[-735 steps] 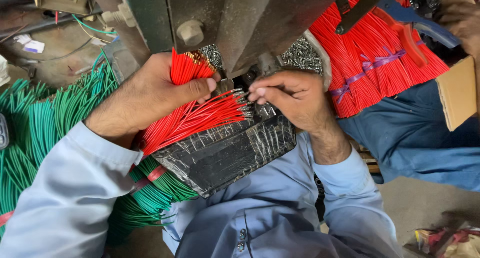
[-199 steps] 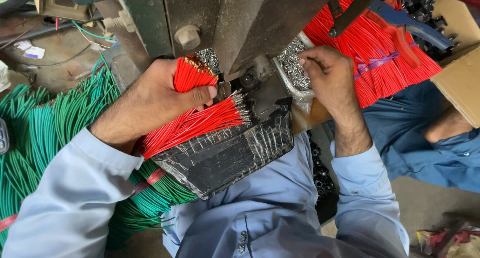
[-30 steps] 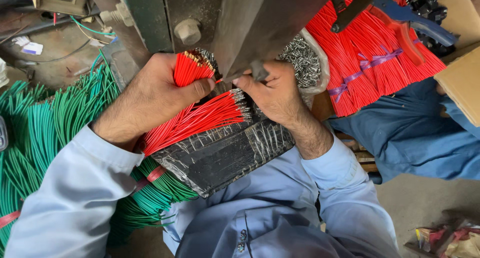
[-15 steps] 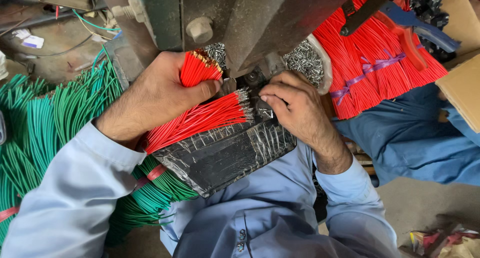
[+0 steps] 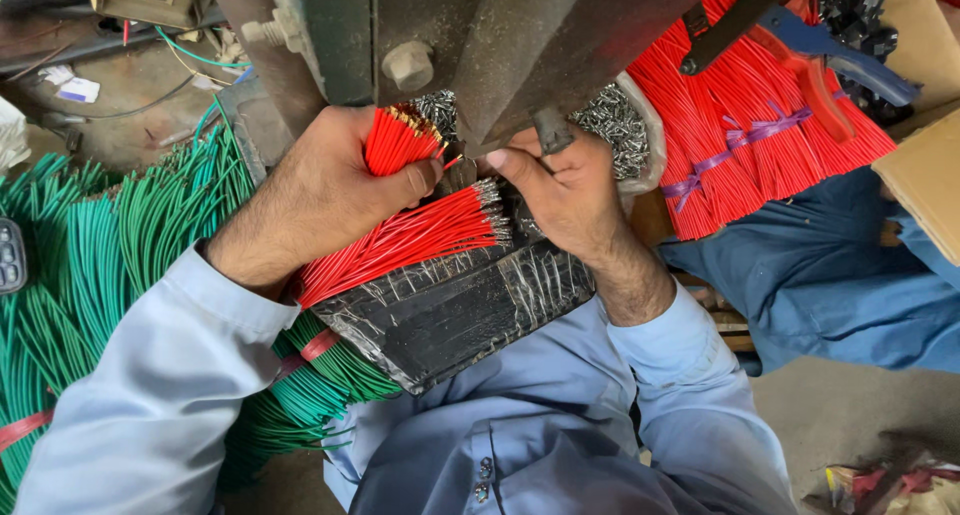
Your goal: The person holds a bundle of red insulated wires in one hand and repeatedly inserts a stripped wire end with a metal terminal into a bench crimping press, pulls the press lever to crimp the terminal onto the wire, and places the finished wire into a growing bundle. The person takes terminals from a tray of loose metal terminals beside the press.
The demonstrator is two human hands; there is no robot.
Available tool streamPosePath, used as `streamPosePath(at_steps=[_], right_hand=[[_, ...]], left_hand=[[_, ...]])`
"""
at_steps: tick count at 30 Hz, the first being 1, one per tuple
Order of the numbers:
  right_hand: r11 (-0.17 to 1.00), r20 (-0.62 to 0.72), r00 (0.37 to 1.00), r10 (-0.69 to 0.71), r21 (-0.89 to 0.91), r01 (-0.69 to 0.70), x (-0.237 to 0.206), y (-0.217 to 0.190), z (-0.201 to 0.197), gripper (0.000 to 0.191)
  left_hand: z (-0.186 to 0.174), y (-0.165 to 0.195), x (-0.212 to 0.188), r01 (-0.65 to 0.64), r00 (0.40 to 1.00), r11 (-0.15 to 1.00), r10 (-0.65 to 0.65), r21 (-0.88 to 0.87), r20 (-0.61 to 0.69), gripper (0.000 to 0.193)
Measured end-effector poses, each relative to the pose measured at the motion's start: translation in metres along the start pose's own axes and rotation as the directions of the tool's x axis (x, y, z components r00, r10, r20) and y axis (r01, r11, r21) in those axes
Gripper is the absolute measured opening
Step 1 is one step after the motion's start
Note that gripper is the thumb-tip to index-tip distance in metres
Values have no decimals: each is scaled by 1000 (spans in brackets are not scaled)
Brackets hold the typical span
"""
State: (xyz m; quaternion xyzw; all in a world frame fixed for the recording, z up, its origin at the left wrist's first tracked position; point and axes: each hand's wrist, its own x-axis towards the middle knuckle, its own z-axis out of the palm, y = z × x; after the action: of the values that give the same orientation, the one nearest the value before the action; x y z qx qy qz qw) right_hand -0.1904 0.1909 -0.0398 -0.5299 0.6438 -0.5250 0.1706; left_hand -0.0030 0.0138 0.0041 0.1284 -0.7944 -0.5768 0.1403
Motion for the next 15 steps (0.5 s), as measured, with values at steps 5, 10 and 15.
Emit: streamPosePath(at_steps=[5, 10, 15], right_hand=[[987, 0, 999, 46, 153, -46, 4, 7, 5, 10], [959, 2, 995, 97, 266, -94, 3, 8, 6, 12], [992, 2, 996, 90, 90, -90, 2, 9, 9, 10]], left_hand=[[-2, -2, 0, -1, 1000, 998, 2, -66, 8, 12], [-2, -1, -1, 28, 999, 998, -27, -54, 19, 12], [-3, 2, -1, 76, 997, 995, -75, -60, 18, 14]])
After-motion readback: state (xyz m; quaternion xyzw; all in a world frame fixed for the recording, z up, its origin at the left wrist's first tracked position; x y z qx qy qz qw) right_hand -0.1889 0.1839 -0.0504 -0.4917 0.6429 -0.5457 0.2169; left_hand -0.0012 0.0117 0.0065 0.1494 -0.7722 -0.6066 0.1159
